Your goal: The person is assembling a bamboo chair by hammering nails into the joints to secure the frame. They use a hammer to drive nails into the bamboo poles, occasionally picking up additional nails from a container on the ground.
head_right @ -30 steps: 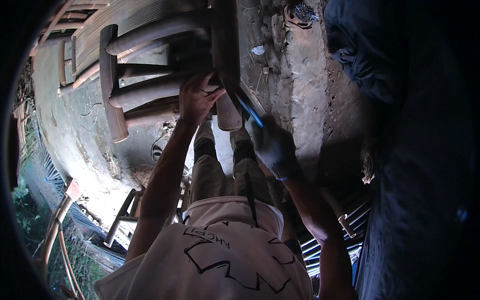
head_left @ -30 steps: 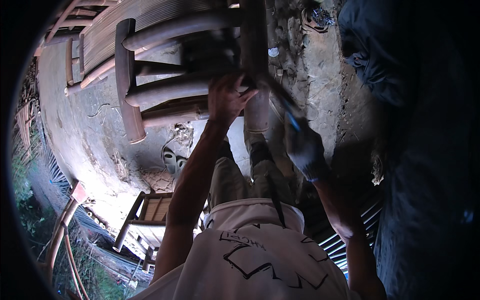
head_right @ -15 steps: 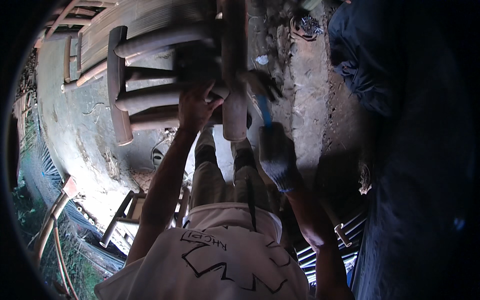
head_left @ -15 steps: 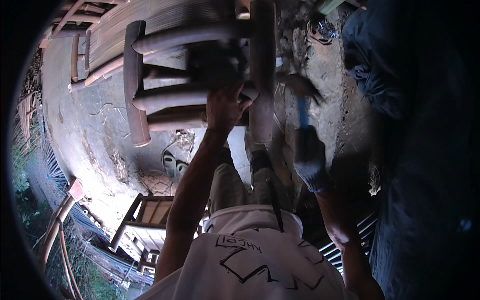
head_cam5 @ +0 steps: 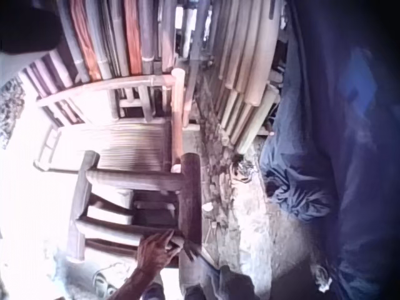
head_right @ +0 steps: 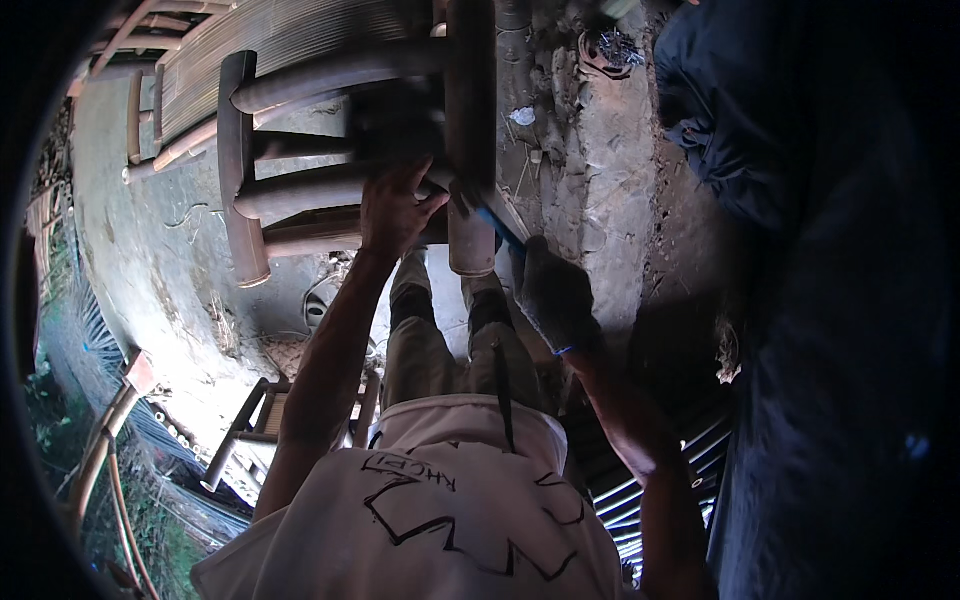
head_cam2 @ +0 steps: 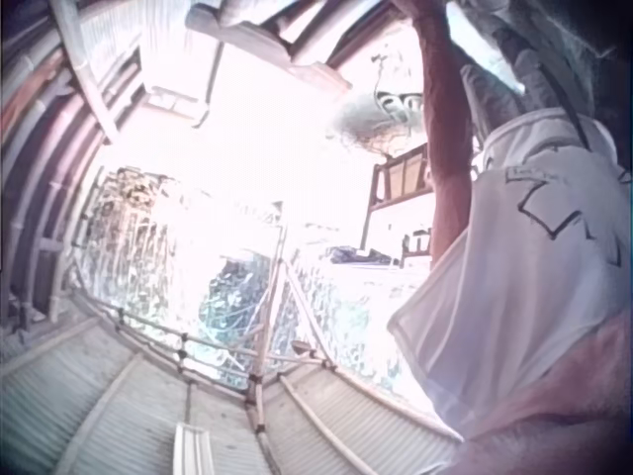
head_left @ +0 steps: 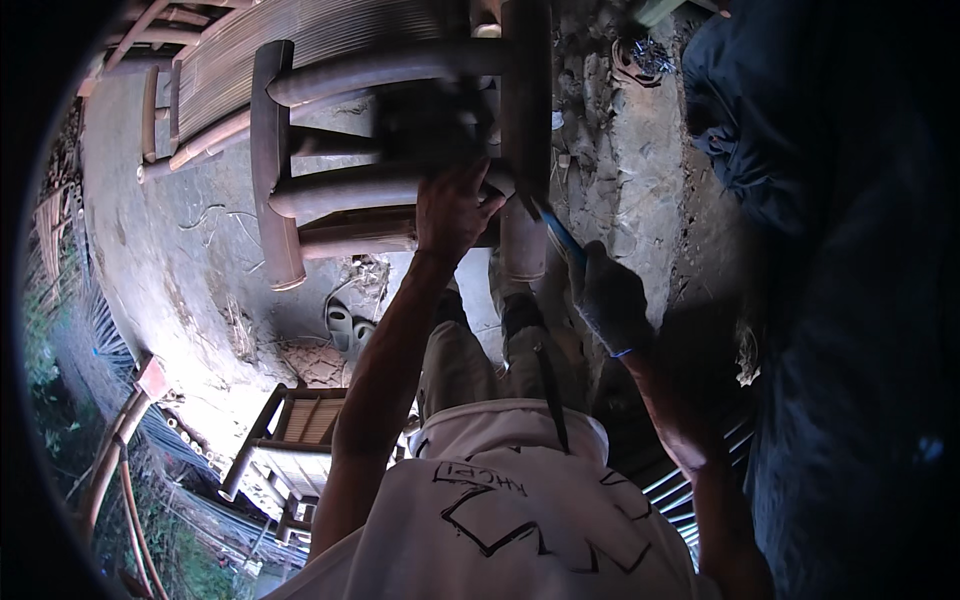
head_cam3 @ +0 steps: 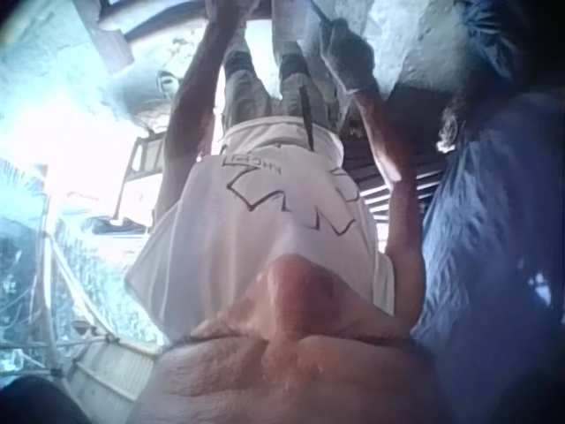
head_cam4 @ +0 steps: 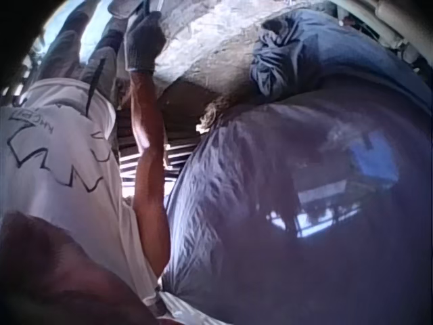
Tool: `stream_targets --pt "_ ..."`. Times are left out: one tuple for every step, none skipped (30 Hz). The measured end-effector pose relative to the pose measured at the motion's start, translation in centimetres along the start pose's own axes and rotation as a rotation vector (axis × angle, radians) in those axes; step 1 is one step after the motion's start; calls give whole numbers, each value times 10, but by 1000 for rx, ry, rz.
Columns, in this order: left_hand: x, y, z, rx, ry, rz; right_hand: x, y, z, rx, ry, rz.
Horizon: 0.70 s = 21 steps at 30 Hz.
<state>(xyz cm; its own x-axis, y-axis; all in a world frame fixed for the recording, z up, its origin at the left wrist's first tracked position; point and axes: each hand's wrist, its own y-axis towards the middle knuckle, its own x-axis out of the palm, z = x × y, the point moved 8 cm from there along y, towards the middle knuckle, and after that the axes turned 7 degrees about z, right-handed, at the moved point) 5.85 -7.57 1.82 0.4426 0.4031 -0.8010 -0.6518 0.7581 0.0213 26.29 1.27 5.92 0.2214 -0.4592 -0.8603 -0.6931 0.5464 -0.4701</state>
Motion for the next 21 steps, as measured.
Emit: stream_targets --pt "-4 0 2 18 29 29 -23 -3 -15 -202 -167 275" --pt "-11 -9 6 90 -80 168 -40 -19 -32 -405 -333 552" --pt "-9 -18 11 -12 -256 96 -48 -27 -29 -395 -190 554" --pt "-10 -29 28 -111 -427 27 -57 -35 -28 -390 -42 558" --pt "-11 -43 45 -208 -595 -38 -66 -42 -28 -392 107 564" --pt "-8 -61 63 -280 -717 -154 -64 -45 -20 -184 475 358" --pt "-3 -79 78 -290 -806 -197 -56 -48 -19 13 828 134" --pt "-1 -96 95 -303 -896 -242 -75 -49 -31 -102 769 161" --pt "-1 -106 109 -249 -933 -188 -72 -55 -28 -185 671 187" --pt "-2 -118 123 -197 -967 -132 -68 -57 -23 -126 677 120" --pt "-12 -125 132 -154 -965 -12 -63 -58 -20 -76 682 46" --pt "-6 -138 135 -147 -897 35 -60 -60 -18 -39 713 -6" --pt "8 -153 136 -137 -835 71 -58 -65 -15 11 741 -53" --pt "13 -159 136 -135 -766 114 -57 -66 -15 52 767 -109" --pt "7 -153 142 -120 -731 123 -62 -64 -16 65 738 -106" --pt "1 -146 147 -105 -695 132 -67 -62 -17 78 710 -102" --pt "-6 -139 150 -91 -657 139 -72 -61 -19 91 683 -97" --pt "-15 -130 152 -81 -667 117 -71 -60 -13 90 707 7" --pt "-22 -123 155 -74 -683 91 -74 -56 -9 80 672 58" --pt "-20 -116 154 -65 -669 87 -78 -51 -6 72 638 111" --pt "-20 -107 157 -61 -671 77 -88 -47 -2 76 592 161"
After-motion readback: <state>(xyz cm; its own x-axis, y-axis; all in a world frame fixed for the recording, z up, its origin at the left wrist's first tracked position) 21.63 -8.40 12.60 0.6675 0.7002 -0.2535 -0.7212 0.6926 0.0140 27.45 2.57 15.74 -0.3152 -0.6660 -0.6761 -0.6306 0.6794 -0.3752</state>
